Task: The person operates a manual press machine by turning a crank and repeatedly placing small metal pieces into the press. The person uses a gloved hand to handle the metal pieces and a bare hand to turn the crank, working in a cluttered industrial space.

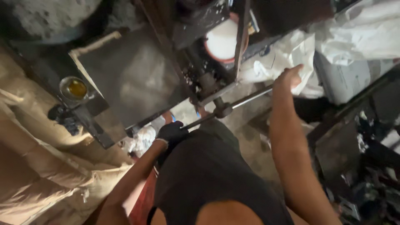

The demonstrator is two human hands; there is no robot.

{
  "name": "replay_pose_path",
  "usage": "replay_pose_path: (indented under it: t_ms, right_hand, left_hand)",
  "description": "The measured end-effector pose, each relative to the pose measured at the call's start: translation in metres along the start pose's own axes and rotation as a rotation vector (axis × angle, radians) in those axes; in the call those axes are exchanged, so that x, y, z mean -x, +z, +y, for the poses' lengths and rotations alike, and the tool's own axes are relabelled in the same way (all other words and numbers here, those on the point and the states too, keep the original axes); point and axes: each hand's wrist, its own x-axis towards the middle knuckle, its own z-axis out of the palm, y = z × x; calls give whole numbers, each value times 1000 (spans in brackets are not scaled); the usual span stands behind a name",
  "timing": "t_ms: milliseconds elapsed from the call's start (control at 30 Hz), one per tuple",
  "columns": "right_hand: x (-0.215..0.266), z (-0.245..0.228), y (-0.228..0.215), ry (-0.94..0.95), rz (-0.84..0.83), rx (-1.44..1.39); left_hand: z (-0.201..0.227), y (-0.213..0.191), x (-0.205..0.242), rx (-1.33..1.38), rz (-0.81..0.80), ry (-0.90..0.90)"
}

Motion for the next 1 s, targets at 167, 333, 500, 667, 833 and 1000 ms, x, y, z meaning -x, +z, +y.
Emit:
replay_pose_path:
  t_ms: [167, 333, 500, 667, 833, 1000]
  right_hand:
    - [23, 19, -36, -778, -140, 215]
    - [-10, -35, -29, -1161, -352, -70]
    - [-106, -255, 11, -1254, -371, -256]
    - [-116, -396, 42, -1222, -641, 32]
    - [-85, -437, 68, -1242, -723, 121]
    - [-68, -450, 100, -1271, -758, 127]
  left_hand:
    - [44, -55, 23, 606, 495, 656]
    - [104, -71, -14, 889, 666, 479]
    - [134, -57, -49, 1006, 947, 309]
    - [131, -50, -52, 962, 1048, 396]
    - [133, -48, -58, 1018, 1103, 396]
    - [129, -43, -73, 1035, 1169, 473]
